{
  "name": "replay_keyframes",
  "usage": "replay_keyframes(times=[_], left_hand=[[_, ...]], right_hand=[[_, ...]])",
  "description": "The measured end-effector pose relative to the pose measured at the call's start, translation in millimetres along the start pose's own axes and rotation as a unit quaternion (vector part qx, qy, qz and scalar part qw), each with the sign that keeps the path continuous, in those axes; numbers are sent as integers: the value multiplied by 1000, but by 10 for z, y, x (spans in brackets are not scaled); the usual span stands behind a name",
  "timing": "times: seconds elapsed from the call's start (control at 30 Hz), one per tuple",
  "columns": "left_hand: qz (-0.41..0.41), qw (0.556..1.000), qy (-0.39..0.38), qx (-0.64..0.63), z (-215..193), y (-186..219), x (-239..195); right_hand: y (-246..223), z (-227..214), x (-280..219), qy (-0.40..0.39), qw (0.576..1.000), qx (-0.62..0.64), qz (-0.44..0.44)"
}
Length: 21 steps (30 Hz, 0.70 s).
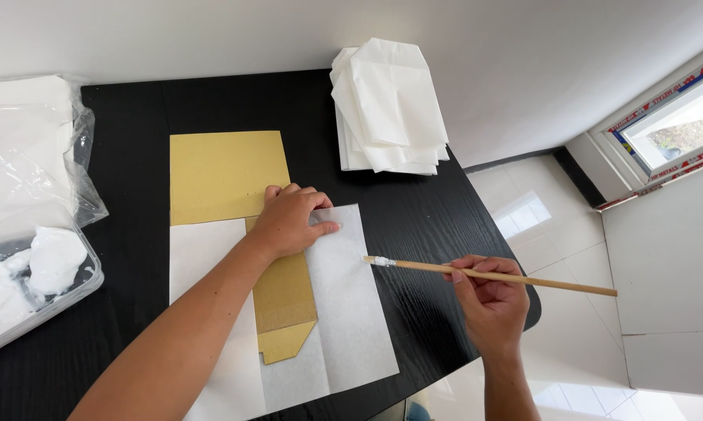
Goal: The person places a white sheet of paper on a table, positions a cardboard template on top, and folds the paper edges over the template. They then use a brush to apply white adhesive along the folded paper edges.
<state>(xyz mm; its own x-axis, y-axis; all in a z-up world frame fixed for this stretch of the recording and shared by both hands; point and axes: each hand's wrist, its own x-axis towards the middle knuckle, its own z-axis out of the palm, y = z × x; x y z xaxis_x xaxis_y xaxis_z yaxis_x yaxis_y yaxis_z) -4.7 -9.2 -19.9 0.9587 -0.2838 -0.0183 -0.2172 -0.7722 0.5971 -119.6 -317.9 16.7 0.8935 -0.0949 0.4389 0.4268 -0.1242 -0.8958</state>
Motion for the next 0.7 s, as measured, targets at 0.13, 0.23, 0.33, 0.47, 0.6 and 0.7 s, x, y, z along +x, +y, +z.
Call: replay_keyframes(times=[0.13, 0.23, 0.33, 0.47, 0.6, 0.7], left_hand=[[5, 1000, 3, 3, 1, -16, 2], [15, 1000, 11, 9, 31, -31, 5], [12, 1000, 11, 3, 10, -7, 3], [9, 1000, 9, -1, 4, 5, -5], [13, 1000, 12, 6, -1, 0, 1], [18, 1000, 19, 9, 50, -48, 27]], right_hand=[[-89, -68, -27, -31, 999, -8, -13], [-187, -90, -28, -28, 999, -40, 7], [-207, -47, 59, -40, 998, -20, -34], [-215, 55, 130, -48, 998, -43, -7], [-301, 26, 61, -52, 993, -102, 37], [-389, -49, -45, -60, 990, -122, 42]])
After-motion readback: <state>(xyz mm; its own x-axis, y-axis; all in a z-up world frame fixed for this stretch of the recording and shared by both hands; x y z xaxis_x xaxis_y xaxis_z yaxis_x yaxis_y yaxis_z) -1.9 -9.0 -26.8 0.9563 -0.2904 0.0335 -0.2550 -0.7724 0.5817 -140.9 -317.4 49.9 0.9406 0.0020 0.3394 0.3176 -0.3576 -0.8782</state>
